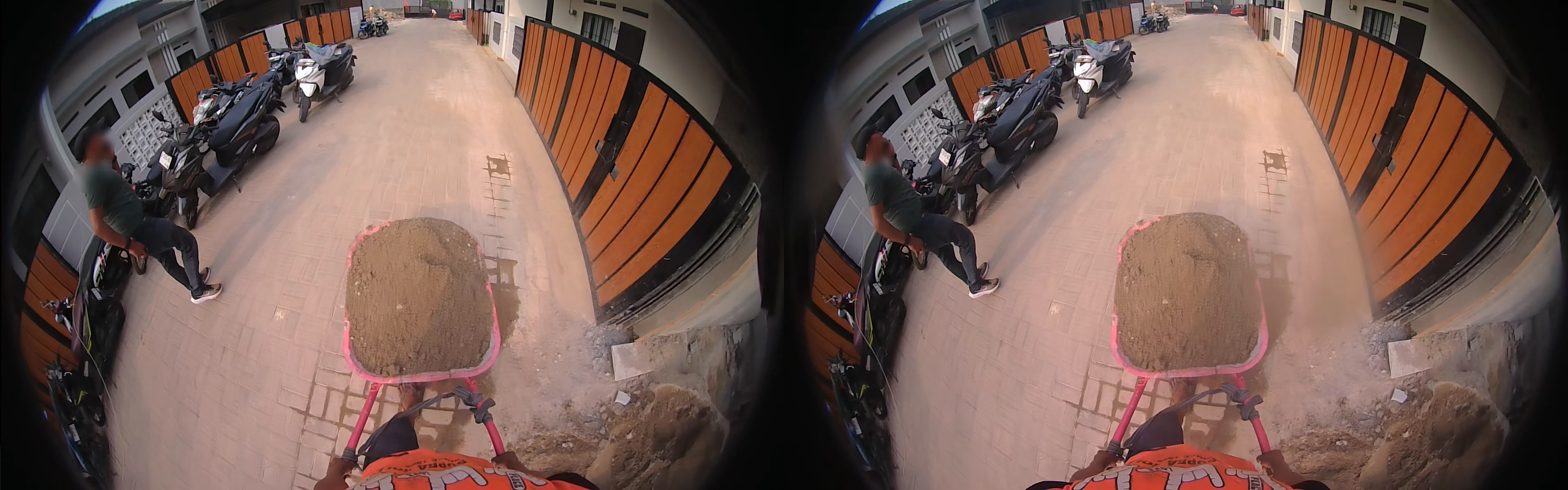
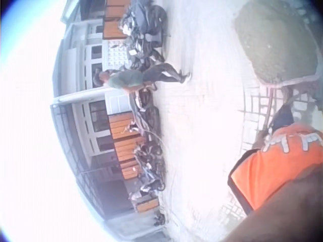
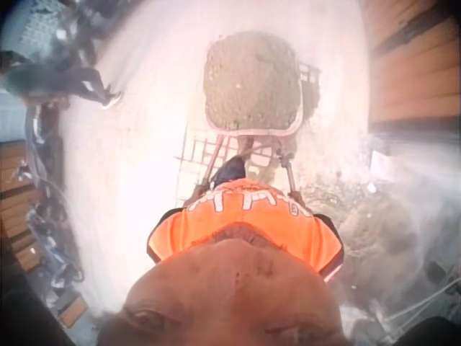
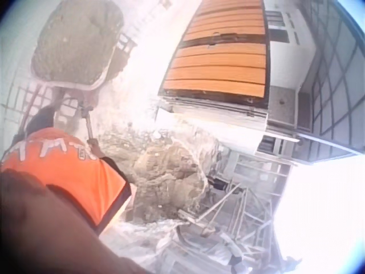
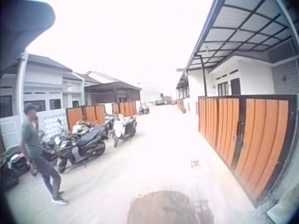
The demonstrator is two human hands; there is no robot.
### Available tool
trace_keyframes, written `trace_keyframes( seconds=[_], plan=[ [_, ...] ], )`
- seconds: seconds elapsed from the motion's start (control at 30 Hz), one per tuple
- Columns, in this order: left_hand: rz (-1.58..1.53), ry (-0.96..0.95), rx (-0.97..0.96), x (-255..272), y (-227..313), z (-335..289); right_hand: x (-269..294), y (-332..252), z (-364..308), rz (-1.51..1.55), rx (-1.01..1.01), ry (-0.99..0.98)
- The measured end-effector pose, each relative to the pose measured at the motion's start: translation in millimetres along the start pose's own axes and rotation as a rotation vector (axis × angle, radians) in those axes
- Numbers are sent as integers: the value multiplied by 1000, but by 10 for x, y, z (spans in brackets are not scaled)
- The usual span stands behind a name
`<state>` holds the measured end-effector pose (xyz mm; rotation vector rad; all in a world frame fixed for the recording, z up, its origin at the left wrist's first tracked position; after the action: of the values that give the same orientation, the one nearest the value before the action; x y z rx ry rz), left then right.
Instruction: The person fills a bucket with sand from a large pile using a hoe and their hands, empties the bucket into a wheelbarrow, and then pushes the wheelbarrow down a paved path to a construction area.
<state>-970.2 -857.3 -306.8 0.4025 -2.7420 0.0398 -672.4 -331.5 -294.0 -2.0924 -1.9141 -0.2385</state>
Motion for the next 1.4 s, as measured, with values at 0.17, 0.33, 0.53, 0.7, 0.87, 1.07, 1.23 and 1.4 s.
trace_keyframes(
  seconds=[0.17,0.33,0.53,0.7,0.87,1.07,1.23,1.4],
  plan=[
    [-2,-22,-12,1245,1339,559,757,-1767,51,-243,166,155],
    [-1,-2,12,2619,2370,1044,1236,-3844,-154,-176,171,-51],
    [7,-2,-44,4060,4016,1744,1978,-5793,836,-73,78,19],
    [13,26,-114,5383,5191,2144,2564,-7474,1284,-37,66,24],
    [-140,102,135,6822,6679,2633,3249,-9141,1532,-18,57,24],
    [-156,120,14,8592,8087,3349,3920,-11464,2191,-20,315,-66],
    [-94,85,59,9843,9874,3877,4723,-13012,3061,-279,226,145],
    [-67,139,124,11328,11430,4444,5549,-15075,3534,-120,131,59]
  ],
)
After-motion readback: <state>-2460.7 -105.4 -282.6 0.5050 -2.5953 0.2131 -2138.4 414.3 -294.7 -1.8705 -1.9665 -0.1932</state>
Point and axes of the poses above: each hand's wrist, its own z-axis towards the middle knuckle, its own x-axis out of the back of the hand, y = z × x, the point moved 5 cm from there along z, towards the middle knuckle, and after that the axes turned 2 degrees about -z, right-handed, at the moved point
